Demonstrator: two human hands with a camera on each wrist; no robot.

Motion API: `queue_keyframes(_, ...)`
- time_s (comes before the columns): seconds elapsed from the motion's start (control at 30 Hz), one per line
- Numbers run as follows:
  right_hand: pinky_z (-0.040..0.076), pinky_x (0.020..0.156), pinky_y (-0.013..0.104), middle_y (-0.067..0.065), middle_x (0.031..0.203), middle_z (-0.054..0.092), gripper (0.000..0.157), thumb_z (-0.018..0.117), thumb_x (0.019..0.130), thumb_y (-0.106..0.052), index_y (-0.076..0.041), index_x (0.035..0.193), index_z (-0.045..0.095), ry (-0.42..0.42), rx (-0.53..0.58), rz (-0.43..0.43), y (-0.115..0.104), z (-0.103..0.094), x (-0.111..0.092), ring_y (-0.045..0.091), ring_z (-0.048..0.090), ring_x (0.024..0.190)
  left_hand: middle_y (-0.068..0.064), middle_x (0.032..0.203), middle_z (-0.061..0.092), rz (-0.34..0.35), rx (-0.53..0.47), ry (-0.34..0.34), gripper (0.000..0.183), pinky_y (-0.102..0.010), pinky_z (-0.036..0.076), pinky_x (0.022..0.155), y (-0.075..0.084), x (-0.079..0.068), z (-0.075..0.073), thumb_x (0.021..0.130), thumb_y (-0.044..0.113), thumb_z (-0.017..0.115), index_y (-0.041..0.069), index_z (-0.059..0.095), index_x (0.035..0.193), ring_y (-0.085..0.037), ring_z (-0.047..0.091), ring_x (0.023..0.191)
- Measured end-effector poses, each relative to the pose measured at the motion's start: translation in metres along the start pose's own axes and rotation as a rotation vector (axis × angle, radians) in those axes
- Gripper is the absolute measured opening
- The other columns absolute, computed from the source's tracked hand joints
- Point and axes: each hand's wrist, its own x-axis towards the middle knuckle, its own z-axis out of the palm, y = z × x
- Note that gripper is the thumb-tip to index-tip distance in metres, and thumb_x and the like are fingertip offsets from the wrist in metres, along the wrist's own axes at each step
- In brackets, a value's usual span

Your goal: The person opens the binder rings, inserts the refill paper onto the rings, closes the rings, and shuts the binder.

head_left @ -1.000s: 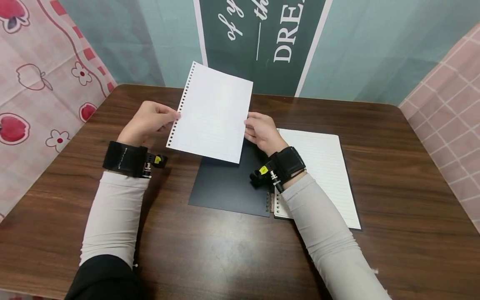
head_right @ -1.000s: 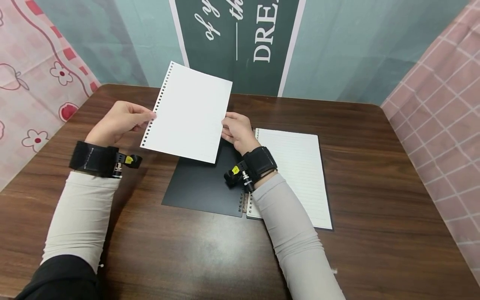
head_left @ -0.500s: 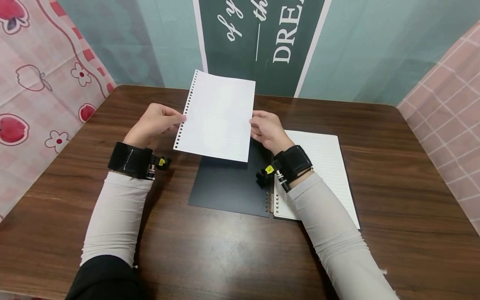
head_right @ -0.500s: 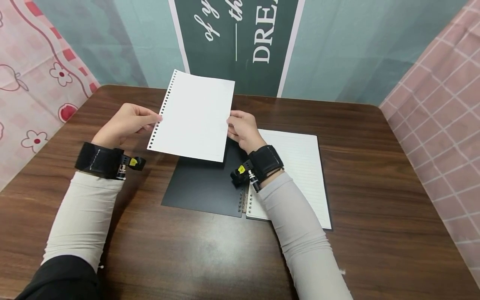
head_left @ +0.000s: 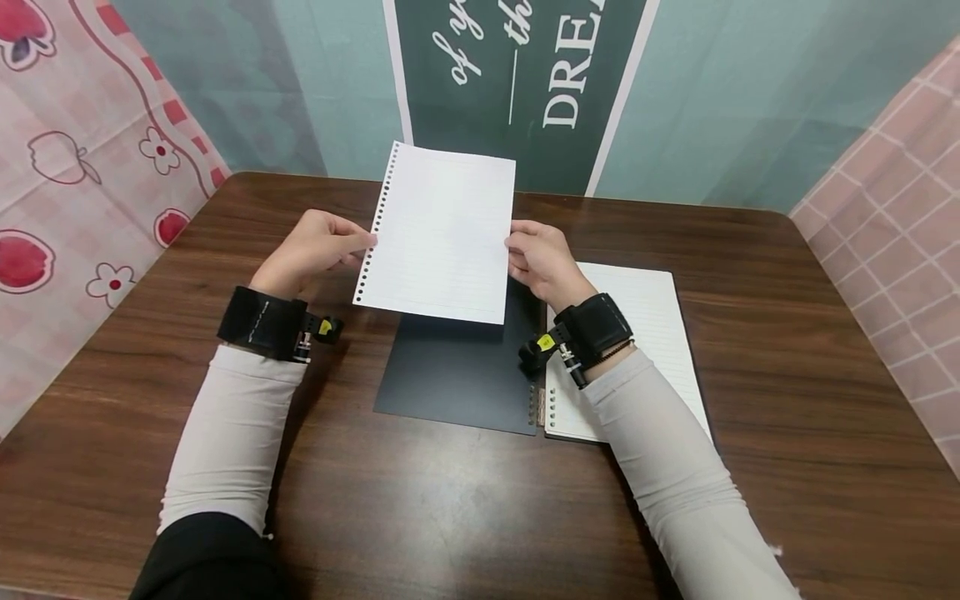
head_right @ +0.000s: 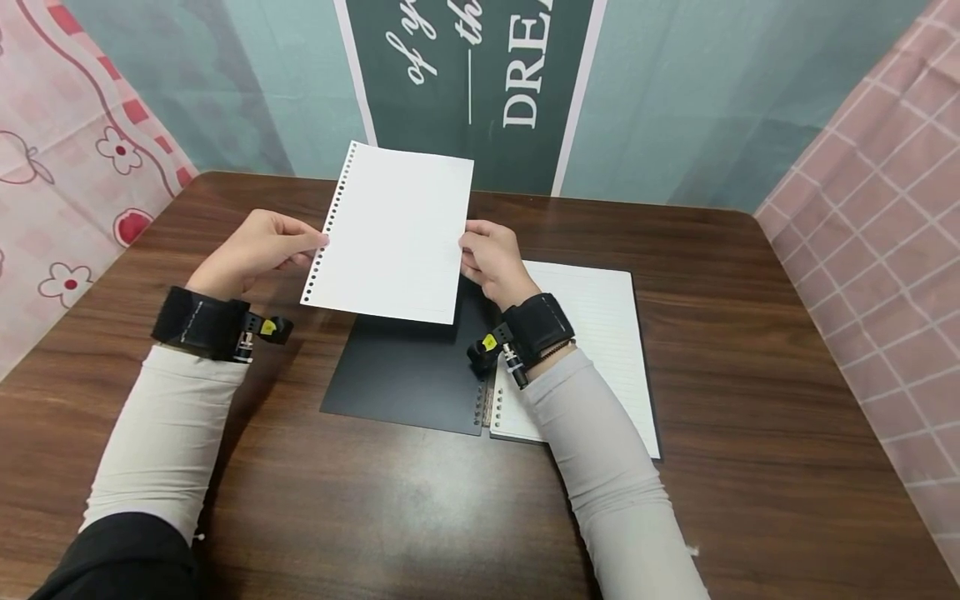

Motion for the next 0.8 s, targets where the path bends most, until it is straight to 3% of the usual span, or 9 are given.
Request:
queue_keyframes(0.2, 0.046, 0.065, 0.021, 0.003, 0.105, 0.062, 0.038, 0.053, 0.102, -0.01, -0.011, 0.14, 0.055, 0.017, -0.011, -0.004, -0.001, -0.003, -0.001, 0.008, 0.045, 0.056, 0.002, 0.097, 0.073, 0.003, 0.002, -0.024, 0.041, -0.035, 0.048, 0.077, 0.001, 0.0, 0.003, 0.096, 0.036, 0.064, 0.002, 0.071, 0.118, -0.016, 0.072, 0.079)
queue_keyframes(0.4, 0.042, 0.062, 0.021, 0.001, 0.098, 0.058, 0.04, 0.052, 0.102, -0.009, -0.01, 0.141, 0.053, 0.011, -0.008, -0.023, -0.004, -0.01, -0.005, 0.009, 0.037, 0.052, -0.001, 0.101, 0.073, 0.03, -0.025, -0.041, 0.04, -0.035, 0.051, 0.082, 0.004, 0.001, 0.008, 0.097, 0.033, 0.063, 0.0, 0.071, 0.118, -0.012, 0.071, 0.075)
queue_keyframes(0.53, 0.039, 0.061, 0.021, 0.001, 0.094, 0.056, 0.04, 0.052, 0.102, -0.008, -0.009, 0.142, 0.052, 0.009, -0.01, -0.03, -0.006, -0.014, -0.008, 0.009, 0.033, 0.05, 0.0, 0.097, 0.073, 0.045, -0.023, -0.045, 0.038, -0.034, 0.051, 0.077, 0.005, 0.001, 0.01, 0.097, 0.031, 0.063, 0.0, 0.071, 0.118, -0.011, 0.071, 0.073)
queue_keyframes(0.8, 0.04, 0.06, 0.02, 0.0, 0.091, 0.053, 0.04, 0.053, 0.101, -0.01, -0.011, 0.142, 0.053, 0.028, -0.07, -0.035, -0.009, -0.024, -0.015, 0.009, 0.038, 0.055, 0.005, 0.086, 0.074, 0.068, -0.023, -0.064, 0.036, -0.031, 0.049, 0.07, 0.007, 0.002, 0.016, 0.097, 0.03, 0.063, 0.001, 0.072, 0.116, -0.011, 0.072, 0.073)
